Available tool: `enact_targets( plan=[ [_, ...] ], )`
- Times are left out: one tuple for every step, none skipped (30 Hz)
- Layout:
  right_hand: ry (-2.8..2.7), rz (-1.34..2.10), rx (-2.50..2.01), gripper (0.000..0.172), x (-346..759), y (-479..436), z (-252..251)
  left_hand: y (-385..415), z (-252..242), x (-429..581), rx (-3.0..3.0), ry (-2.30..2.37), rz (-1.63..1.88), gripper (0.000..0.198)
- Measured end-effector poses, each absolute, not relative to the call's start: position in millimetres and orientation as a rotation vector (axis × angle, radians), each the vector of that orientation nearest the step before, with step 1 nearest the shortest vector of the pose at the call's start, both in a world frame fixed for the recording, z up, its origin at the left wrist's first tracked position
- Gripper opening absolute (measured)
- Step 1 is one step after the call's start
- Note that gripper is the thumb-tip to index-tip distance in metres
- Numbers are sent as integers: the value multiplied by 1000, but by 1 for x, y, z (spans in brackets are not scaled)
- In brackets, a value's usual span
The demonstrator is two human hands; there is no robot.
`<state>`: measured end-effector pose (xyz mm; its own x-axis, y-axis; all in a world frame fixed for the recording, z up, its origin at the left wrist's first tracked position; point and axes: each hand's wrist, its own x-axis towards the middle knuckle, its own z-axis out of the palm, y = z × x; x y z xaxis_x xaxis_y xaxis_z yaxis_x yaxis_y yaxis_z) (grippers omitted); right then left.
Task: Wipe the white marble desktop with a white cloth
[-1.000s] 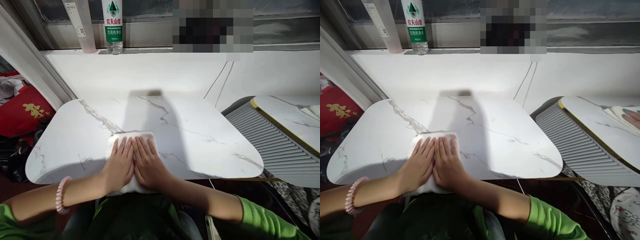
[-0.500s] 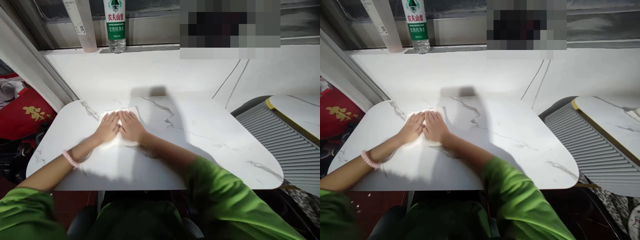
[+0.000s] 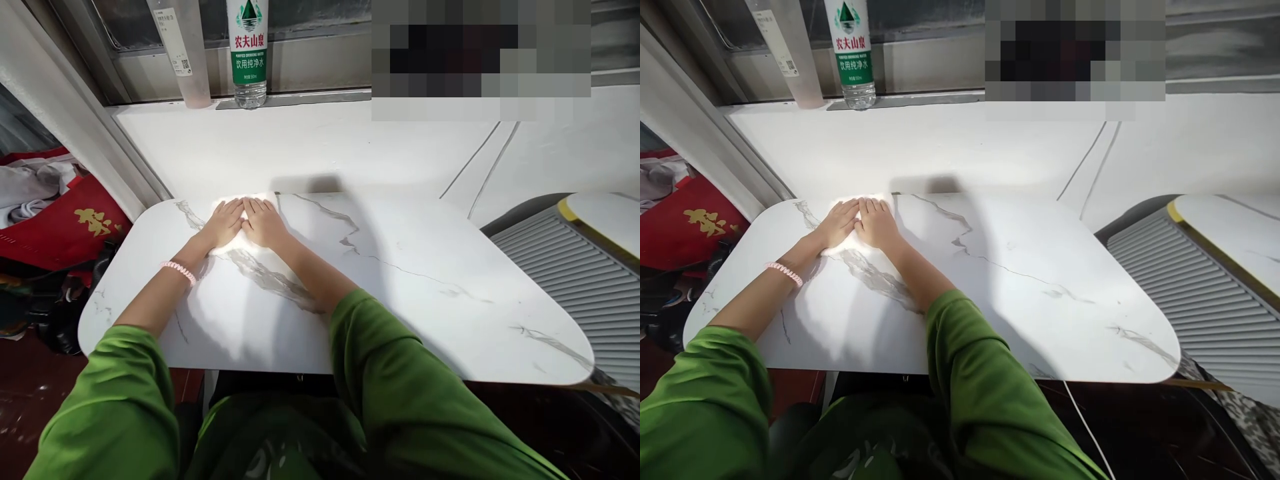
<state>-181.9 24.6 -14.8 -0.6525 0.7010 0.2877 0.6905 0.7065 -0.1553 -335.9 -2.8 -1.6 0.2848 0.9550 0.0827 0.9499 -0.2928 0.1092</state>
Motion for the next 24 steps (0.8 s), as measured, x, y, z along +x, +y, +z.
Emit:
enact_targets(
  plan=[
    [-2598, 41, -1078, 59, -180, 18, -14, -10, -2, -336, 2503, 1829, 199, 57],
    [-2600, 38, -1063, 60, -178, 10, -13, -18, -2, -336, 2516, 1816, 190, 57],
    [-2595, 34, -1046, 60, -176, 1, -13, -28, -1, -336, 2527, 1808, 183, 57],
    [-2587, 30, -1026, 60, -175, -9, -13, -38, -1, -336, 2534, 1804, 178, 57],
    [-2580, 27, -1003, 61, -174, -21, -13, -51, -1, -336, 2539, 1805, 179, 57],
    [-2575, 24, -979, 61, -173, -33, -13, -64, -2, -336, 2546, 1806, 185, 57],
    [-2575, 21, -956, 62, -173, -47, -13, -79, -2, -337, 2554, 1808, 196, 57],
    [-2580, 22, -937, 63, -173, -62, -13, -95, -2, -338, 2565, 1808, 208, 57],
    [-2588, 26, -920, 64, -173, -77, -13, -112, -1, -339, 2580, 1803, 219, 57],
    [-2599, 35, -900, 65, -175, -92, -12, -131, -1, -340, 2597, 1796, 228, 57],
    [-2612, 47, -874, 66, -176, -106, -11, -149, -1, -342, 2614, 1794, 237, 56],
    [-2625, 61, -845, 66, -179, -120, -10, -168, 0, -344, 2630, 1798, 247, 56],
    [-2640, 76, -810, 67, -183, -133, -8, -187, 0, -348, 2638, 1817, 256, 56],
    [-2658, 92, -768, 68, -188, -145, -7, -204, 0, -352, 2639, 1849, 268, 57],
    [-2680, 108, -717, 68, -195, -155, -5, -221, 0, -358, 2631, 1893, 282, 57],
    [-2700, 121, -660, 69, -202, -164, -3, -237, -1, -364, 2613, 1945, 294, 58],
    [-2717, 133, -600, 70, -211, -171, -2, -251, -1, -372, 2586, 2001, 303, 59],
    [-2727, 141, -541, 71, -221, -176, -1, -263, -2, -380, 2552, 2058, 309, 60],
    [-2732, 146, -490, 71, -231, -180, 1, -273, -3, -389, 2513, 2116, 315, 60],
    [-2734, 152, -449, 71, -242, -184, 1, -281, -4, -398, 2473, 2171, 320, 60],
    [-2735, 158, -416, 71, -253, -186, 2, -288, -5, -407, 2433, 2222, 325, 60],
    [-2736, 166, -386, 71, -263, -187, 2, -294, -5, -414, 2401, 2266, 334, 59],
    [-2738, 175, -354, 70, -272, -187, 2, -297, -6, -421, 2375, 2305, 341, 59],
    [-2739, 183, -322, 69, -279, -186, 1, -300, -6, -426, 2351, 2337, 342, 58]
  ],
)
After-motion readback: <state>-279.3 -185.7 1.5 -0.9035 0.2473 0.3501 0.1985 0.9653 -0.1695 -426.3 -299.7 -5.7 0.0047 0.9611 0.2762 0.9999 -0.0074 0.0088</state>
